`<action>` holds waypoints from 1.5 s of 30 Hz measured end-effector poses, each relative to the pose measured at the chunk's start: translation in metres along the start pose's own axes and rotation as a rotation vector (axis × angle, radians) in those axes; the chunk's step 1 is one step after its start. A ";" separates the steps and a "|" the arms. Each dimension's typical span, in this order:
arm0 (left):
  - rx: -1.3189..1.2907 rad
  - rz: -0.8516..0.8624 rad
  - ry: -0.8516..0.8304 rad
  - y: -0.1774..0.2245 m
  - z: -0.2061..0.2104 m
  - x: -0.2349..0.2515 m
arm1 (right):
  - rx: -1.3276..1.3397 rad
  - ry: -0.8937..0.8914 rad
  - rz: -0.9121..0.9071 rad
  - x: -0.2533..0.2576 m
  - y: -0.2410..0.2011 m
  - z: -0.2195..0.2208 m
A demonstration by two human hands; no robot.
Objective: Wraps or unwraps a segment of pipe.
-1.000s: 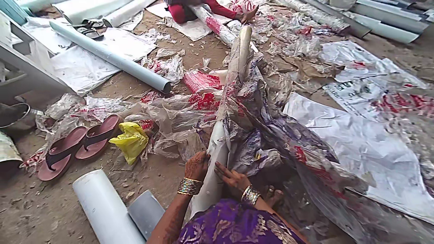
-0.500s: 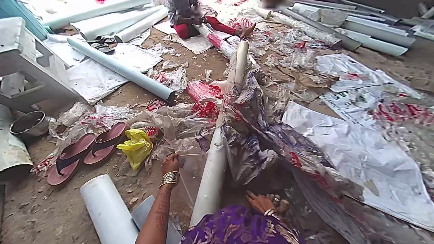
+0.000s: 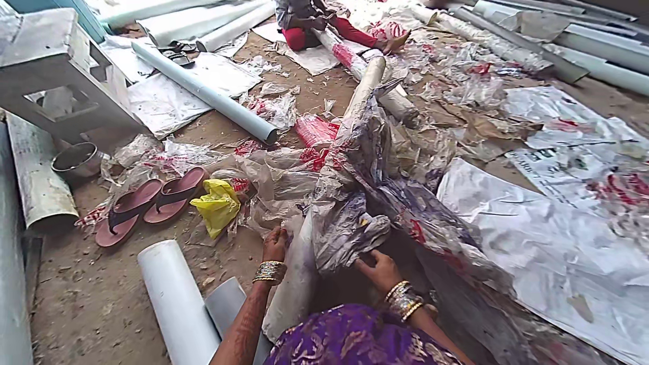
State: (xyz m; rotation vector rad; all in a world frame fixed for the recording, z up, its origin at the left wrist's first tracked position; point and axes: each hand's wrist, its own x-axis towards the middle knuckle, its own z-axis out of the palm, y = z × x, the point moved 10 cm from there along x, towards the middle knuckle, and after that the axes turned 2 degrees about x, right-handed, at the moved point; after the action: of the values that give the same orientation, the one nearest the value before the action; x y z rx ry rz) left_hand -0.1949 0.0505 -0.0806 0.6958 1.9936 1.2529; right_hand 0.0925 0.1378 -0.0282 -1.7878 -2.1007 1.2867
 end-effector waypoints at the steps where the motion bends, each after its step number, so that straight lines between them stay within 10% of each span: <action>1: -0.023 -0.024 0.007 -0.002 0.000 -0.003 | 0.082 -0.107 0.067 0.003 0.007 0.013; 6: -0.066 -0.081 0.017 -0.003 0.005 -0.005 | 0.249 -0.269 0.144 -0.003 -0.001 0.055; 14: -0.290 -0.342 0.208 -0.030 0.000 0.011 | 0.679 0.369 0.514 -0.005 0.096 -0.024; 24: -0.441 -0.507 0.243 -0.041 0.013 0.022 | 0.312 0.814 0.667 -0.059 0.196 -0.212; 36: -0.548 -0.494 0.338 -0.077 -0.027 0.040 | 0.266 0.921 0.637 -0.067 0.245 -0.224; 45: 0.312 -0.191 -0.067 -0.010 -0.075 0.050 | 0.211 0.845 0.690 -0.075 0.236 -0.213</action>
State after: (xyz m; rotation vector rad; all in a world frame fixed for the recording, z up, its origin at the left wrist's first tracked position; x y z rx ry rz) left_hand -0.2851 0.0418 -0.0791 0.6646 2.1658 0.8064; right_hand 0.4164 0.1751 -0.0104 -2.4339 -0.9082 0.5711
